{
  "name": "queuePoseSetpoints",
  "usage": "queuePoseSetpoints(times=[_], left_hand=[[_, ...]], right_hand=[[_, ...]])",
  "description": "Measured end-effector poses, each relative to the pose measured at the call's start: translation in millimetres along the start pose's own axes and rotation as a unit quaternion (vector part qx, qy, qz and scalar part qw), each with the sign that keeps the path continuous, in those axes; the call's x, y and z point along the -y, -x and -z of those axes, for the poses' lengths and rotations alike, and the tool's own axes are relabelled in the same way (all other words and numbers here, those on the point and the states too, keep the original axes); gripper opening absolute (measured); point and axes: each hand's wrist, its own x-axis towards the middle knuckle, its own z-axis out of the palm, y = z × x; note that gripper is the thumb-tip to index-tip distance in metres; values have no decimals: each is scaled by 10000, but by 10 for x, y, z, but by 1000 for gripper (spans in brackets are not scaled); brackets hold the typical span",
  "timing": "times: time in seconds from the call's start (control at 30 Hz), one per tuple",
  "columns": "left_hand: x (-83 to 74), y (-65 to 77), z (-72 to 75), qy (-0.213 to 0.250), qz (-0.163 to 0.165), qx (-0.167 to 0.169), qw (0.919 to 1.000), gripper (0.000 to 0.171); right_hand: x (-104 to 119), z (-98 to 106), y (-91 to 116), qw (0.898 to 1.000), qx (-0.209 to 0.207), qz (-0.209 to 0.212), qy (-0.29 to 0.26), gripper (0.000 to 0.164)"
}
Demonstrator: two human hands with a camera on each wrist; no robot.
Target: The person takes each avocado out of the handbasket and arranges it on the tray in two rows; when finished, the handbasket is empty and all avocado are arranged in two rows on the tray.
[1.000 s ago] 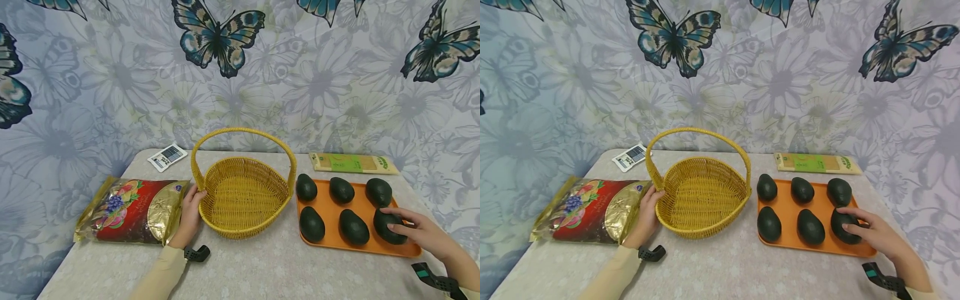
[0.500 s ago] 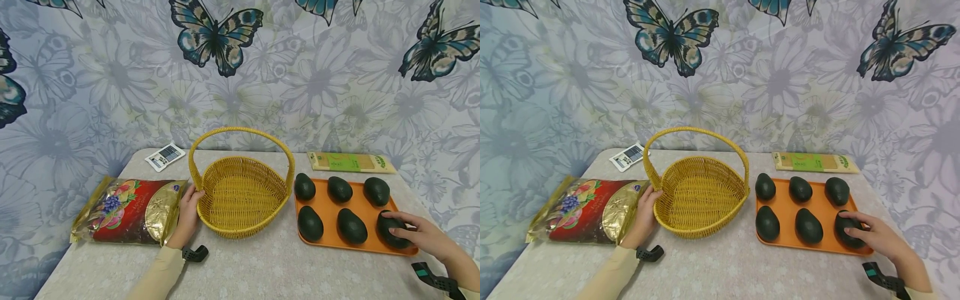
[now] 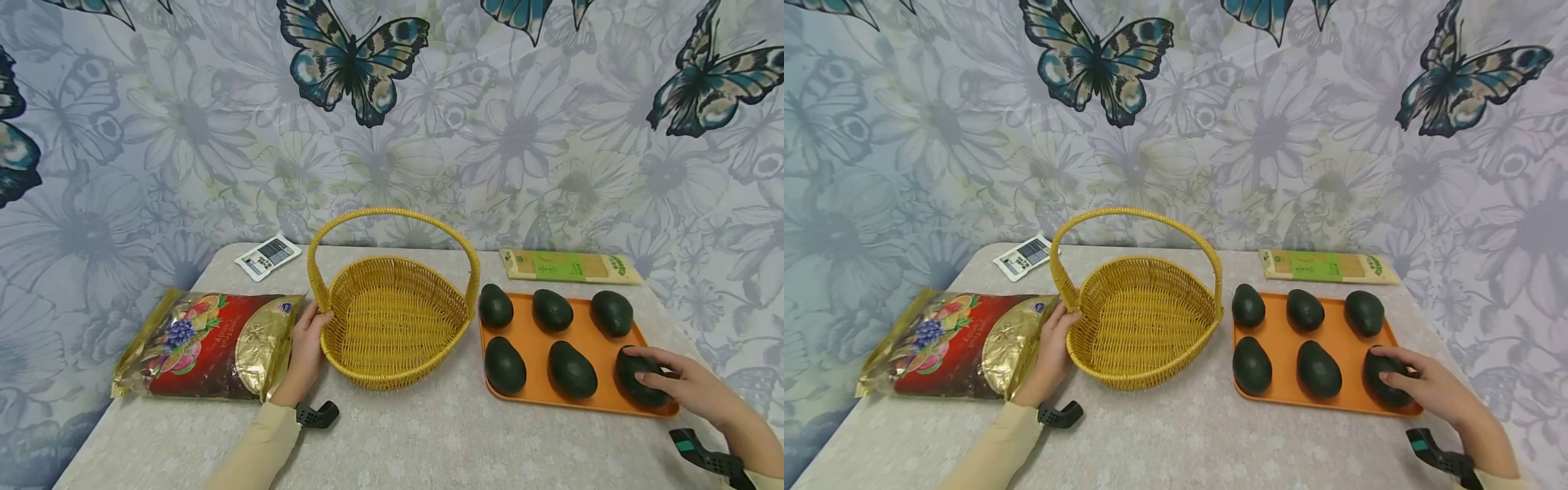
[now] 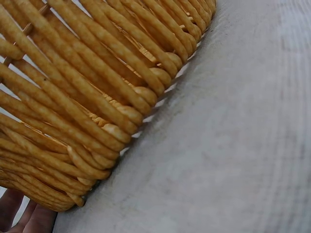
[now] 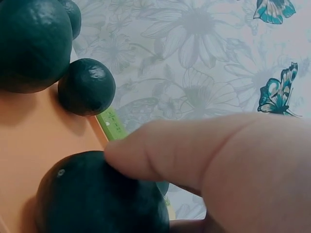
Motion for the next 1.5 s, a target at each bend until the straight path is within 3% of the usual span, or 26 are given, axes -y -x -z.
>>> queuePoseSetpoints(times=[0.37, 0.77, 1.13, 1.5], left_hand=[[6, -60, -24, -66, -71, 102, 9999, 54], [33, -58, -16, -3, -113, 134, 9998, 55], [41, -45, -18, -1, -84, 139, 9999, 54], [41, -40, 19, 35, -132, 143, 9998, 55]], right_hand=[[-19, -18, 16, 9993, 203, -196, -261, 55], [-60, 11, -11, 9996, 162, -192, -133, 55], [-50, 22, 7, 9975, -269, -654, 19, 51], [-108, 9, -12, 9989, -238, -411, -5, 52]])
